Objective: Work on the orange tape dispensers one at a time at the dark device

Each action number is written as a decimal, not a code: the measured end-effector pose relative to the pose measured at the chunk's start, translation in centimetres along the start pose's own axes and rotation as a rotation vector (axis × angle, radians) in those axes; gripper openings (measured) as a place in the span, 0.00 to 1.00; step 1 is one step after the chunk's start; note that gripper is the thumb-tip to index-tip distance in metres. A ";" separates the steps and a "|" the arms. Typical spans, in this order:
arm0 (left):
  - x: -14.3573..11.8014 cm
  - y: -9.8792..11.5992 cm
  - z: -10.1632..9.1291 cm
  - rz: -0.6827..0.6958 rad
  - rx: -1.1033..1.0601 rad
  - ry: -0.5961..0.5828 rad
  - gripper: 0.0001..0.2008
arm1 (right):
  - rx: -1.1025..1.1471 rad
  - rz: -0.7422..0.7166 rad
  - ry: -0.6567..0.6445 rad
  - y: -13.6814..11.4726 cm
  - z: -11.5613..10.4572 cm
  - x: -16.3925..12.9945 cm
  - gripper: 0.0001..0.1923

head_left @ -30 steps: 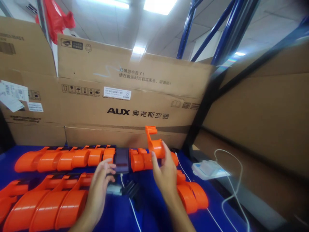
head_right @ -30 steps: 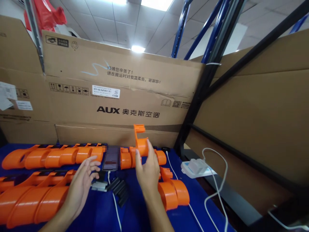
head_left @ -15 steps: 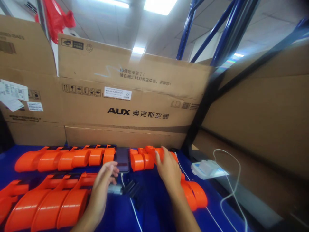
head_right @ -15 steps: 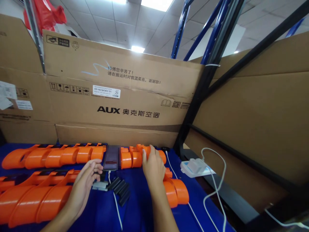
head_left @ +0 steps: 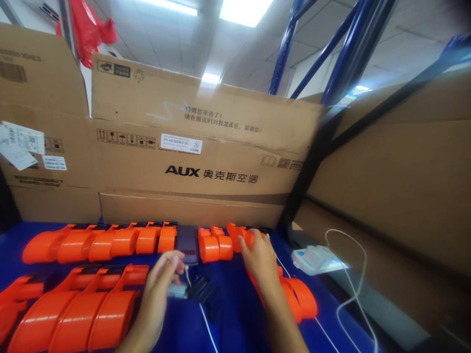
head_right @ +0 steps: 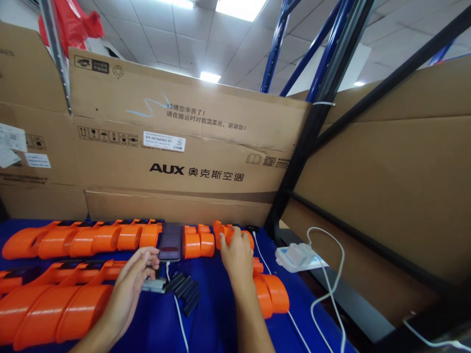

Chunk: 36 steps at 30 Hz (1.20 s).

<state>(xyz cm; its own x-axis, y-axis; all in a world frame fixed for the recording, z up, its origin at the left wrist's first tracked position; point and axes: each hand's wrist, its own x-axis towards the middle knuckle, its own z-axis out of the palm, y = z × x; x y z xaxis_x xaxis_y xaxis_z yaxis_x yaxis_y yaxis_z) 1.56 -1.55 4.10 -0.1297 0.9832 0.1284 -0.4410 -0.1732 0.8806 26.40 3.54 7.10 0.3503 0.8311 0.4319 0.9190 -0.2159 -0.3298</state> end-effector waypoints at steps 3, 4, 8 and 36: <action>-0.2 0.2 0.1 -0.009 0.014 0.006 0.16 | -0.025 0.011 -0.027 -0.2 -0.4 -0.1 0.23; -0.2 0.2 0.1 -0.014 0.015 0.005 0.16 | -0.035 0.013 -0.039 -0.3 -0.6 0.0 0.23; -0.3 0.2 0.2 -0.030 0.004 -0.010 0.15 | -0.103 0.067 -0.073 -0.3 -1.6 0.7 0.24; 0.0 0.0 -0.2 -0.055 0.065 -0.054 0.14 | -0.165 0.040 0.100 -1.5 -5.8 2.2 0.20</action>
<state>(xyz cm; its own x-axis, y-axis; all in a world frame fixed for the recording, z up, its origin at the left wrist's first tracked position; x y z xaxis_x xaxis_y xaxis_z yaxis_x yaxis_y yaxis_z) 1.36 -1.62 4.00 -0.0577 0.9931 0.1017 -0.3877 -0.1161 0.9144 26.83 2.76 13.38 0.3961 0.7668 0.5050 0.9182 -0.3359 -0.2102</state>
